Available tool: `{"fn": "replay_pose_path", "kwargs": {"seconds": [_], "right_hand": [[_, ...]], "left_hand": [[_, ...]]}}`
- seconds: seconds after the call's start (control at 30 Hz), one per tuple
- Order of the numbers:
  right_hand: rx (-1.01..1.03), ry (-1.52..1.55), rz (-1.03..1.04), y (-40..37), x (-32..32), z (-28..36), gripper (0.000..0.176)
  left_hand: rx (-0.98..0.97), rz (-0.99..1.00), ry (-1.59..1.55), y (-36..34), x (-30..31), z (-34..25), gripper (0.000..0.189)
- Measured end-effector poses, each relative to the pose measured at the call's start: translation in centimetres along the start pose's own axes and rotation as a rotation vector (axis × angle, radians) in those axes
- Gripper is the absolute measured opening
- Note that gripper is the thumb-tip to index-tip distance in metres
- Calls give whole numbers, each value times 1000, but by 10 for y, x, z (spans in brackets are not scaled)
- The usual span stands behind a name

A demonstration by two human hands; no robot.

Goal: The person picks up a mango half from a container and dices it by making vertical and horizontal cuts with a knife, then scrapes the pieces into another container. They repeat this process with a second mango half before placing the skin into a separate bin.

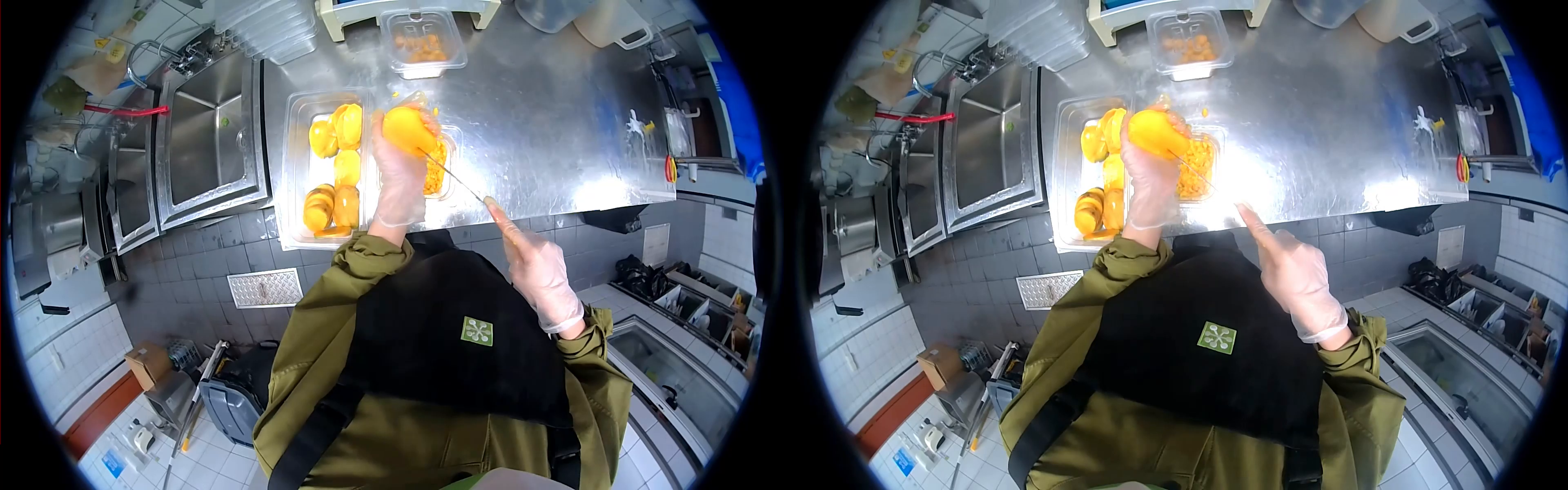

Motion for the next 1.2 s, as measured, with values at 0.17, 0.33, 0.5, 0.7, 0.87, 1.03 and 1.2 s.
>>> {"fn": "replay_pose_path", "kwargs": {"seconds": [0.17,0.33,0.5,0.7,0.87,1.03,1.2], "right_hand": [[54,8,-98,8,13,15,59],[38,-41,-111,13,7,14,57],[2,-66,-30,7,-4,1,56],[13,85,-42,-3,5,1,55],[50,29,-118,5,8,13,54],[30,-86,-124,2,1,14,56],[-4,-30,-24,-10,0,-1,57]], "left_hand": [[40,7,11,-6,-14,3,45],[37,37,49,-9,-20,5,46],[39,53,59,-17,-25,-4,47],[51,102,18,-9,-20,-1,47],[64,109,11,-11,-28,5,47],[39,110,74,-12,-27,4,48],[-5,52,123,-14,-17,-8,49]]}}
Point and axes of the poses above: each hand's wrist, its own y-axis towards the middle knuckle, its own x-axis out of the back of the hand, z = x × y, the point moved 6 cm from there along y, towards the middle knuckle
